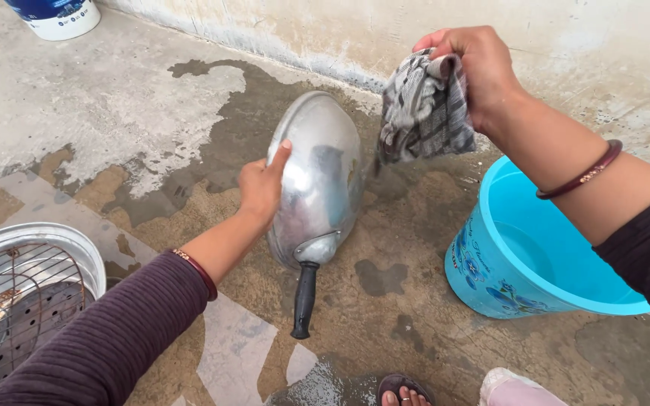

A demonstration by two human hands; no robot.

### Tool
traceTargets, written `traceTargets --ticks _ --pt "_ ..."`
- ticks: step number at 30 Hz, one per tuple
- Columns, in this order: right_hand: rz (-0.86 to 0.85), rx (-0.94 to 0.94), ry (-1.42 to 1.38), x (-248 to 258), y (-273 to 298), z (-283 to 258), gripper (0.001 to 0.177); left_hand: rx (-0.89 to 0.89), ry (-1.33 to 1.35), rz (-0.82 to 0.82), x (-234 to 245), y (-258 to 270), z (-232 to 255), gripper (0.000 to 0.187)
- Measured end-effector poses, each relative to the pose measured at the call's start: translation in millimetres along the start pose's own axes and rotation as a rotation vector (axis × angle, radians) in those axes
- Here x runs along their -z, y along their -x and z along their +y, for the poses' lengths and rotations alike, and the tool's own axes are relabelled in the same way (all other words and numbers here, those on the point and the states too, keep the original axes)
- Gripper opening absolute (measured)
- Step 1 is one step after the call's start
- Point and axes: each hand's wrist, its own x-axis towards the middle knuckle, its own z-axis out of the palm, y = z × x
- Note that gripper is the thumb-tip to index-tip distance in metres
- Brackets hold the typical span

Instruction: The person is washing and cleaning various metal kitchen items outdoors using a bucket of water and a cloth.

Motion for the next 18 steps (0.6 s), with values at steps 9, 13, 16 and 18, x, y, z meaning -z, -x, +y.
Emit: traceTargets --ticks 9,13,16,18 --pt "-0.065 -0.039 0.257 -34 6 20 0.023 -0.337 -0.14 0.159 -19 13 24 0.056" --pt "-0.031 0.023 0.513 -51 4 44 0.023 -0.32 -0.271 0.117 -24 7 35 0.043" --pt "-0.16 -0.017 0.422 -70 5 60 0.022 -0.266 -0.196 0.095 -26 8 45 0.045" --pt "-0.278 -0.12 0.443 -85 7 66 0.03 -0.176 -0.222 -0.01 -24 17 60 0.065"
